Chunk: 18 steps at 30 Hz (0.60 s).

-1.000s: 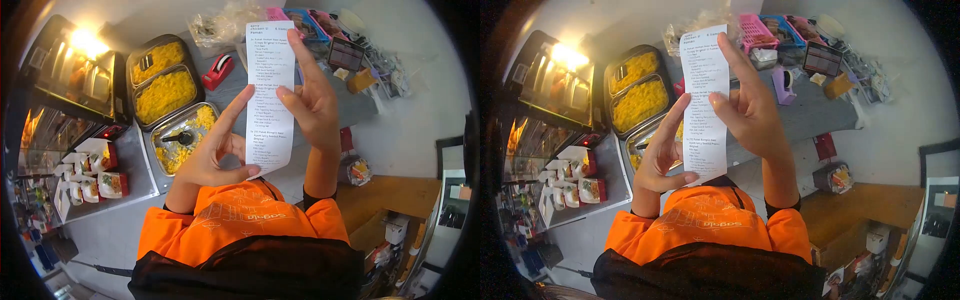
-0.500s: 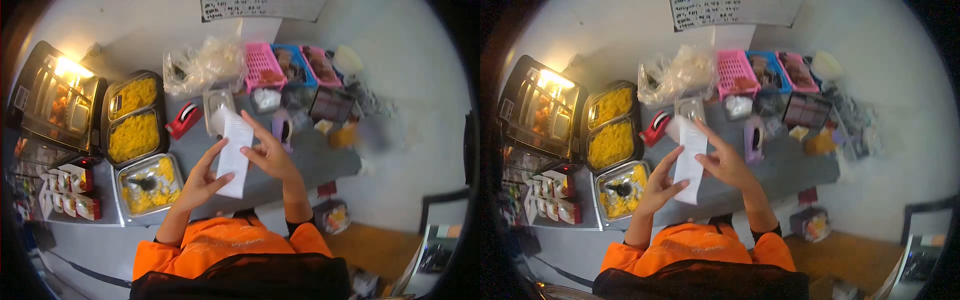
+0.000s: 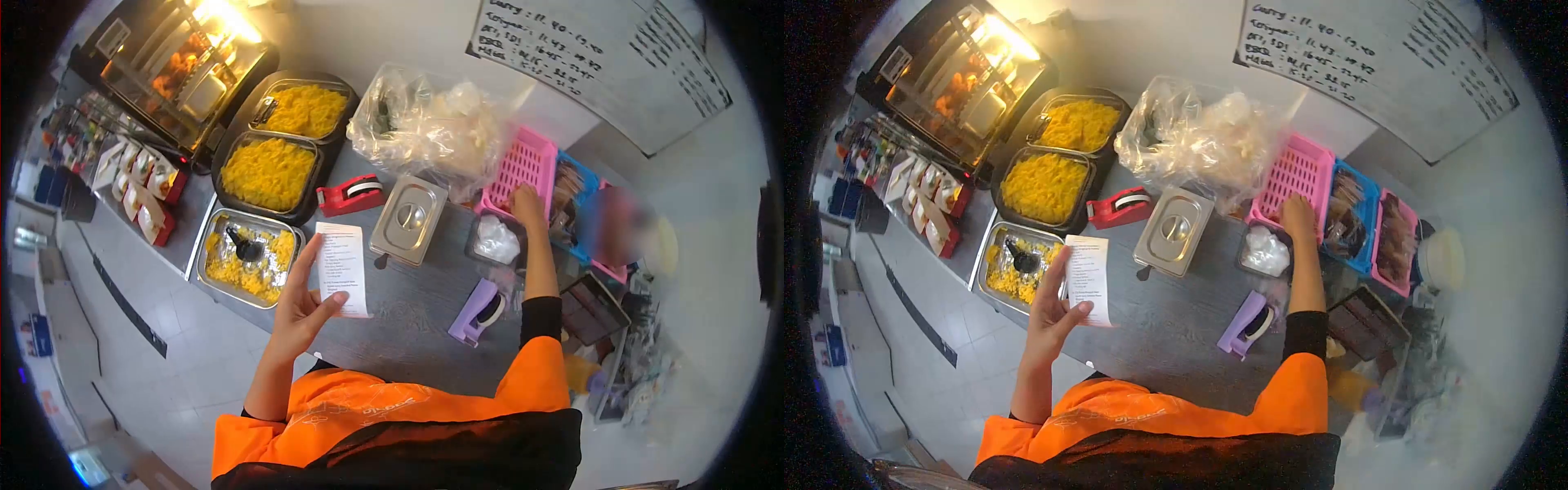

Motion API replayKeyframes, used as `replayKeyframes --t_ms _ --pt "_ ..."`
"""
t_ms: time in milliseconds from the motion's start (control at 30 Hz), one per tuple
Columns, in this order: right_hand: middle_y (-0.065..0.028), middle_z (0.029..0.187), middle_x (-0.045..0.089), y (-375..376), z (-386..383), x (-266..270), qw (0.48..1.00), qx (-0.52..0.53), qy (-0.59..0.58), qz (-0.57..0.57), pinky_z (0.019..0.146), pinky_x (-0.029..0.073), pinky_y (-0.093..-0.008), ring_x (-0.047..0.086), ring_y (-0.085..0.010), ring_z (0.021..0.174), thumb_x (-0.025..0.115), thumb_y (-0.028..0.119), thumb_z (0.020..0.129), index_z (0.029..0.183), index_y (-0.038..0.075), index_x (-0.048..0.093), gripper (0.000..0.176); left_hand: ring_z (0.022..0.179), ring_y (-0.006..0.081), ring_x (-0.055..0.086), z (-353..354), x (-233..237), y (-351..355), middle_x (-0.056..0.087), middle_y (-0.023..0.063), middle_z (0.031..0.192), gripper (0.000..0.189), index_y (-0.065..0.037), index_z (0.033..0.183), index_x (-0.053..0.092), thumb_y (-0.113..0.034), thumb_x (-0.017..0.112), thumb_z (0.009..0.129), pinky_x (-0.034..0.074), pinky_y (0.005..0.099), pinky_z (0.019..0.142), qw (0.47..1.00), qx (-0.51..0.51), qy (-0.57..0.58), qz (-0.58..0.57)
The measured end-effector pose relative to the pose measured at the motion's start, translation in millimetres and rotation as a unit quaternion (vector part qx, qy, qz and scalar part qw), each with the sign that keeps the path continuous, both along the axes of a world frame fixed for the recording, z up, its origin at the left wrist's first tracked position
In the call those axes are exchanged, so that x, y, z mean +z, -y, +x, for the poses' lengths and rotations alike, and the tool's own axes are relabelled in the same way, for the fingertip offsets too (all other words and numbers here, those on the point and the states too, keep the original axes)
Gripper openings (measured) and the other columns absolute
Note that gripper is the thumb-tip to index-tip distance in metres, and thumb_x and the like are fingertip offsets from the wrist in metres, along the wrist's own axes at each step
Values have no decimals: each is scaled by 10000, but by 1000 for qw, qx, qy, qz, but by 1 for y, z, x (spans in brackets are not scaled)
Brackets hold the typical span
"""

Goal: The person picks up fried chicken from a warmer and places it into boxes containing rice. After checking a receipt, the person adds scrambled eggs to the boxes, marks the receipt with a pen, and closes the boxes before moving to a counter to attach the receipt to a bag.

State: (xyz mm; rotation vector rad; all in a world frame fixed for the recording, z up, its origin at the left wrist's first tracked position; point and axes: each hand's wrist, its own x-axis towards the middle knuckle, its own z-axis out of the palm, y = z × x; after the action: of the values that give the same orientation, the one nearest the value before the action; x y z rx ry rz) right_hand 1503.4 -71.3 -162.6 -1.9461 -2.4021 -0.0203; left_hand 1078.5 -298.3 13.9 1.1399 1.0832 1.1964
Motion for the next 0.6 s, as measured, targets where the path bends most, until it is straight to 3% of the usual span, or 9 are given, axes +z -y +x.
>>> replayKeyframes --t_ms 100,167,200,267,333,433,500,567,600 --pt "-159 868 632 -5 5 30 985 -64 -128 -92 713 484 -378 609 -254 774 612 254 814 800 80 702 197 1098 220 540 -3 2 -1 205 161 1461 747 -45 1437 156 92 555 820 552 295 768 998 50 32 -16" --pt "-97 866 652 5 23 33 891 -141 -387 -189 660 467 -306 587 -153 735 589 267 863 878 16 677 266 1119 217 522 -18 0 6 197 150 1468 745 -47 1438 153 88 552 823 549 297 777 998 67 -4 -13" --pt "-62 847 637 30 -6 78 919 -87 -379 -61 661 466 -298 579 -132 754 575 261 883 940 -5 646 281 1104 195 523 -25 -5 9 204 130 1467 744 -59 1440 157 72 562 830 543 286 773 997 82 0 -4" --pt "-72 872 627 31 3 79 875 -93 -469 -76 631 482 -285 590 -153 740 580 247 882 1031 11 609 281 1083 176 528 -40 -7 15 218 116 1459 752 -68 1443 158 57 578 833 538 273 761 995 102 -7 -9" --pt "-20 886 550 57 -62 138 798 -129 -578 -113 562 506 -246 582 -130 809 559 210 886 1061 44 572 242 1266 184 356 -51 -1 21 208 103 1477 755 -51 1433 198 59 598 802 517 307 839 987 135 82 -24" --pt "-28 941 572 78 -162 164 712 -106 -680 -137 508 508 -252 606 -150 736 547 202 888 1103 46 545 266 1199 187 444 -76 7 32 201 97 1475 738 -64 1432 199 69 577 812 532 318 833 983 163 76 16" --pt "-60 996 590 75 -226 163 712 -57 -648 -264 458 502 -266 618 -182 645 551 221 882 1184 46 497 353 1162 196 489 -98 12 41 210 98 1470 730 -60 1430 199 80 564 813 531 312 841 976 194 92 31" --pt "-114 980 609 84 -320 162 640 30 -667 -380 450 497 -272 664 -248 682 568 267 873 1239 42 451 445 1164 195 488 -129 5 48 219 102 1467 723 -56 1430 199 74 560 818 523 307 852 963 254 60 63" --pt "-118 1002 605 88 -363 159 555 37 -690 -463 467 515 -291 672 -299 738 539 206 894 1237 40 446 392 1165 194 486 -149 -2 51 228 106 1463 715 -52 1430 198 69 556 822 514 302 863 946 310 27 92"
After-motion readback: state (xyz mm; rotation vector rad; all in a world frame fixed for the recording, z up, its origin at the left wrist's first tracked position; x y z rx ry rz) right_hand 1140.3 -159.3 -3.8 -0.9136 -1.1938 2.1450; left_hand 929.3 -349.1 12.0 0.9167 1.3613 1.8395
